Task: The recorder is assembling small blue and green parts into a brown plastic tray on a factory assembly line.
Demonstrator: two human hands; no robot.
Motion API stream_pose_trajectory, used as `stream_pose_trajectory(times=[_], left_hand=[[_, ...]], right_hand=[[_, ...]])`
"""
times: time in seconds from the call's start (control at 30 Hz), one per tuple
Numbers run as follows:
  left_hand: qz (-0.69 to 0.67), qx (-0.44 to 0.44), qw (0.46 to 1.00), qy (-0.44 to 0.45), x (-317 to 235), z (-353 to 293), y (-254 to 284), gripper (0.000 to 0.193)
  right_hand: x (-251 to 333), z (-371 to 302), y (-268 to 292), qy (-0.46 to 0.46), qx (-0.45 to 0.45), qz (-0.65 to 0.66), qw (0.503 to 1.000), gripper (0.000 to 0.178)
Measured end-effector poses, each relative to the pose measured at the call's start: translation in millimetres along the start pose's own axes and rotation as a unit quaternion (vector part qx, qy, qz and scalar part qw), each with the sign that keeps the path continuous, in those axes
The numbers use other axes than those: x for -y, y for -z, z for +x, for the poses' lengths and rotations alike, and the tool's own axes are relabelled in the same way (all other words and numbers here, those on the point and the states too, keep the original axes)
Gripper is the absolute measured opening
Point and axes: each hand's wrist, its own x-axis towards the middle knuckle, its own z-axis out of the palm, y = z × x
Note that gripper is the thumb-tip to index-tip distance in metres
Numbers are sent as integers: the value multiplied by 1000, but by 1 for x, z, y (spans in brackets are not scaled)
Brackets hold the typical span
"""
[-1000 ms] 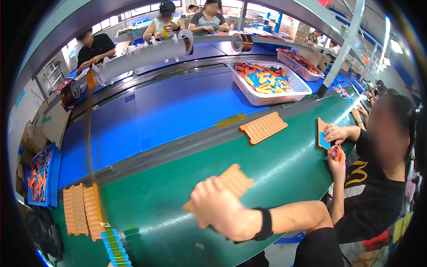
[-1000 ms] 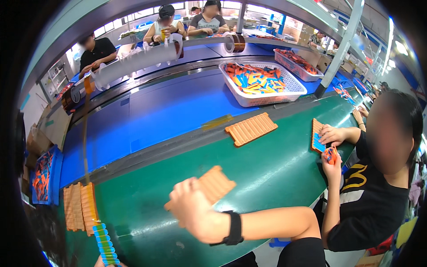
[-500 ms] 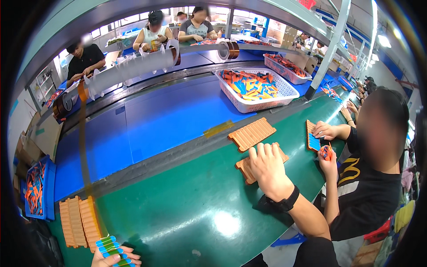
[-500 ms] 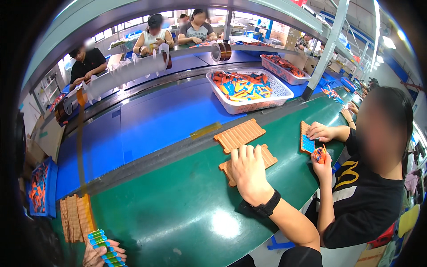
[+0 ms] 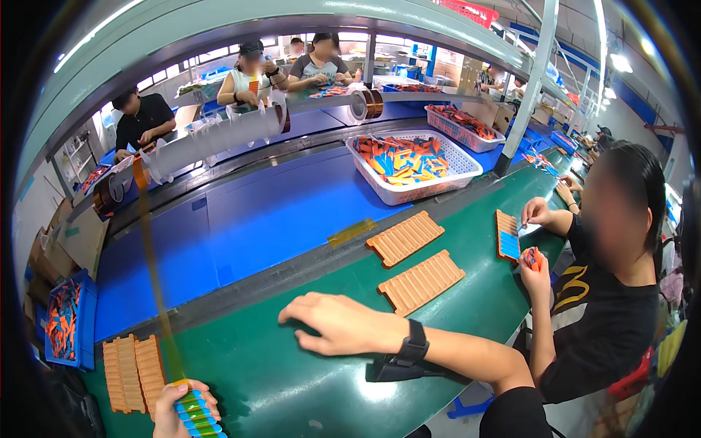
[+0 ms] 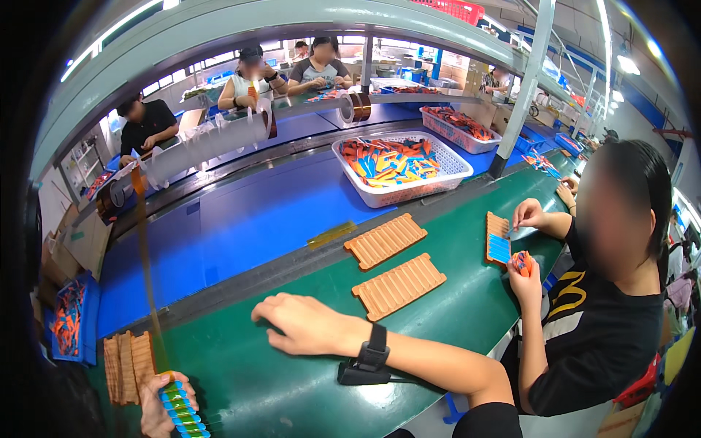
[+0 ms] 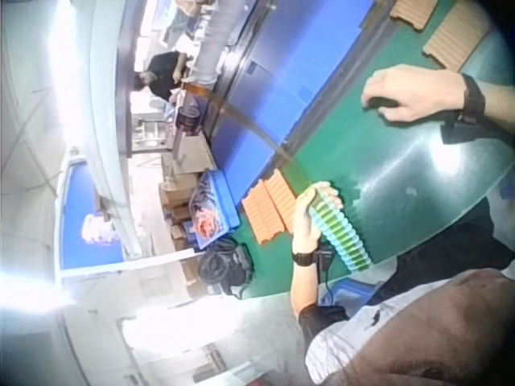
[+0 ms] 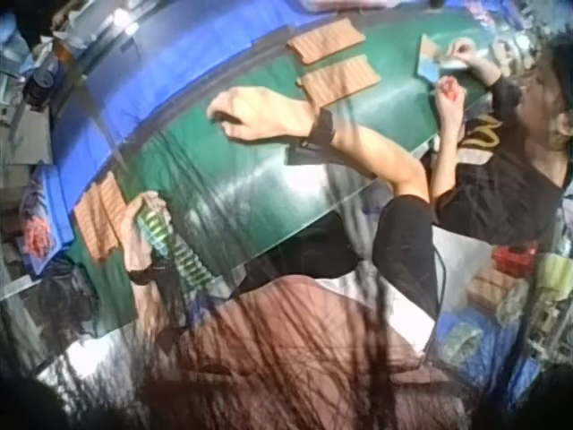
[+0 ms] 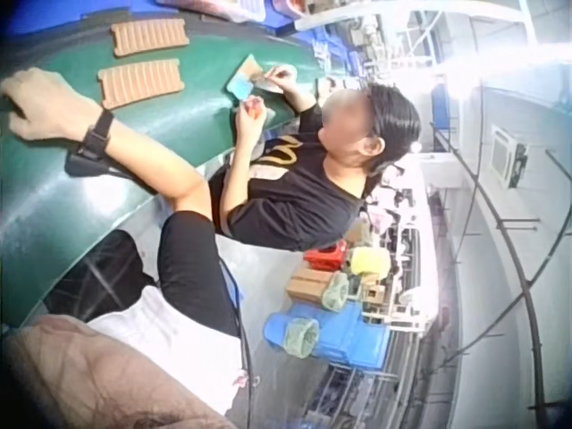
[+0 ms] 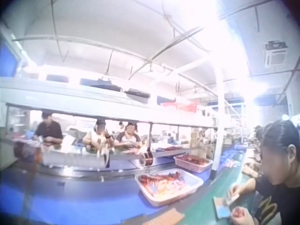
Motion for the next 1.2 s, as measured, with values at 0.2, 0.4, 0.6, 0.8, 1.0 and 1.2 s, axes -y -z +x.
stream_pose_trajectory(times=[0.2, 0.4, 0.6, 0.8, 1.0, 1.2], left_hand=[[46, 36, 998, 19, -10, -8, -30, 37], [-57, 45, 995, 68, 0, -4, -28, 36], [-16, 60, 998, 12, 3, -7, -23, 39], [-79, 103, 991, 12, 21, 2, -1, 35], [-210, 325, 919, 81, 50, 36, 46, 35], [-73, 149, 986, 17, 25, -2, 6, 31]], right_hand=[[-9, 12, -29, -24, 2, 128, 991, 24], [-24, 6, -45, -25, -29, 200, 979, 18], [-23, 0, -56, 55, -78, 51, 994, 22], [-20, -2, -59, 59, -101, -31, 993, 32], [-22, -5, -61, 36, -69, -49, 996, 34], [-22, -5, -59, 43, -53, -47, 997, 35]])
